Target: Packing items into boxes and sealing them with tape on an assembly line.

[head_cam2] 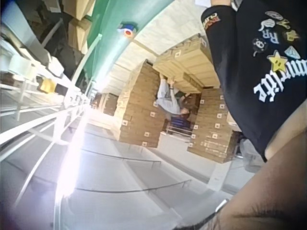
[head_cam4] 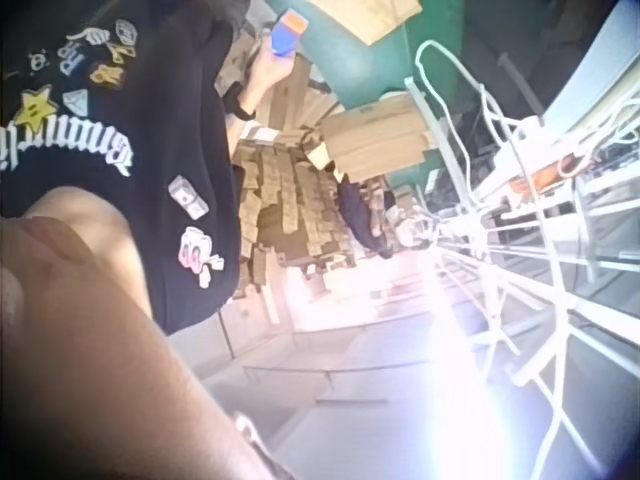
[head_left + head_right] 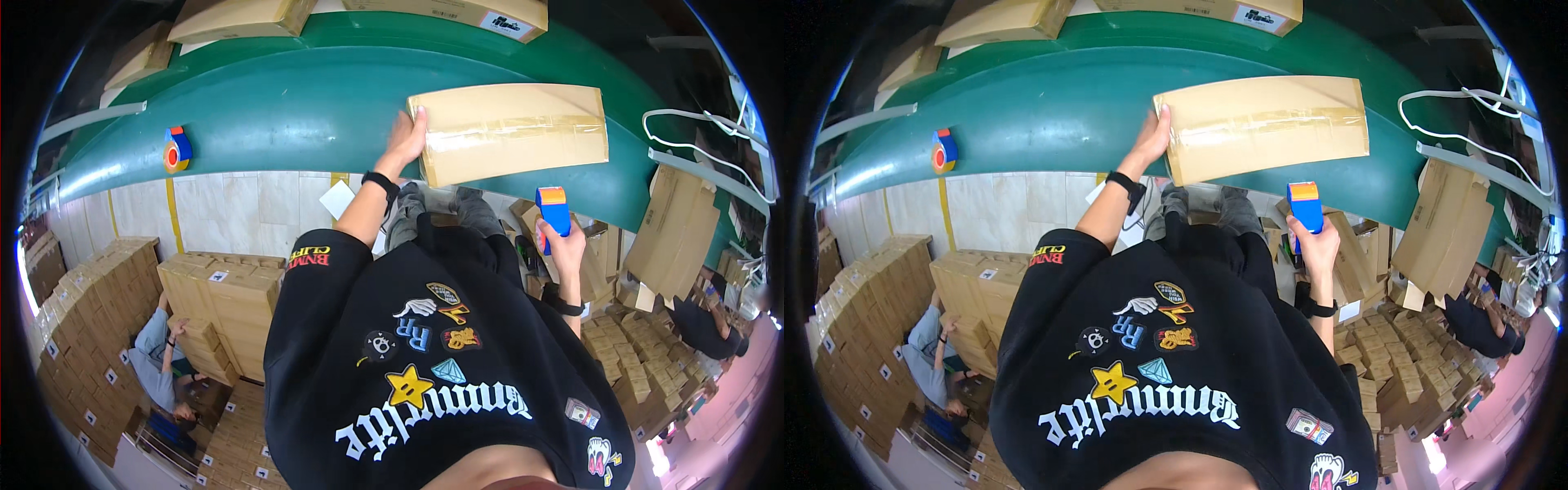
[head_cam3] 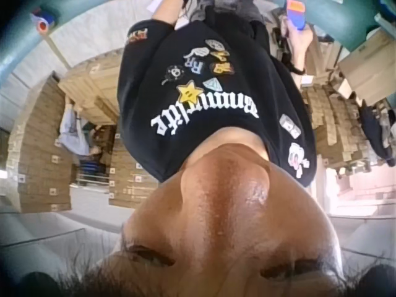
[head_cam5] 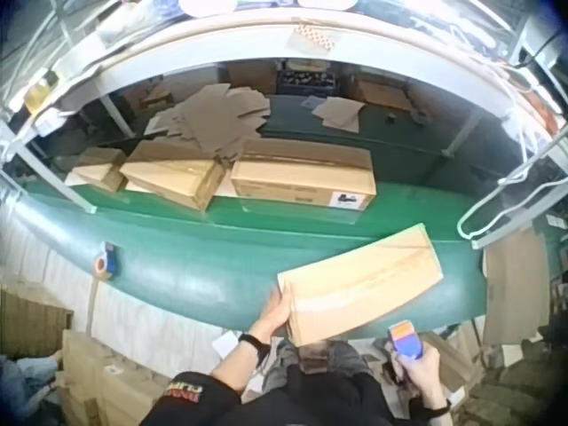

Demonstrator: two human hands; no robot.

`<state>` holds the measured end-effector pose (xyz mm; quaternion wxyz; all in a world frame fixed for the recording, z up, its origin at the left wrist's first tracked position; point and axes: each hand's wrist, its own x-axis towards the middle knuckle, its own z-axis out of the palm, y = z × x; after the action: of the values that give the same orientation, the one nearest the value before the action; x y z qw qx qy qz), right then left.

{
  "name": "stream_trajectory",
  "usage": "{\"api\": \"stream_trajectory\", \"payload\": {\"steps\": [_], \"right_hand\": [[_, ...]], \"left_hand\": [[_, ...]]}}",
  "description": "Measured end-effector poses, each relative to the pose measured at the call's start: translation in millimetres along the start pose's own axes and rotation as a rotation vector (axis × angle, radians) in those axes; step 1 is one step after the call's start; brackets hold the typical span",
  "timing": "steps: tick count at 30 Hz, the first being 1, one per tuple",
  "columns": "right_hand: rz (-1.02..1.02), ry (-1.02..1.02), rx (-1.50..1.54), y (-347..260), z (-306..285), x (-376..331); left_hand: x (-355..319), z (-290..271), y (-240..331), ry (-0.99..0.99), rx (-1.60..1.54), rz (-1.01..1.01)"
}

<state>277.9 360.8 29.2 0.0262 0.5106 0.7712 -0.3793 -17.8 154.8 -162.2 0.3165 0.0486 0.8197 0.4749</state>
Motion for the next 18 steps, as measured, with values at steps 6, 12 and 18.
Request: {"api": "stream_trajectory", "payload": {"steps": [6,12,18], "right_hand": [[-0.091,-0.039,0.075,19,-25,27],[-0.139,-0.163,-0.098,22,-64,64],[-0.22,-0.244,-0.224,75,-88,113]], "left_hand": [[-18,3,68,0.447,-0.066,0.164],[-54,-22,39,-0.013,-0.364,-0.164],[-129,49,22,0.509,0.132,0.175]]}}
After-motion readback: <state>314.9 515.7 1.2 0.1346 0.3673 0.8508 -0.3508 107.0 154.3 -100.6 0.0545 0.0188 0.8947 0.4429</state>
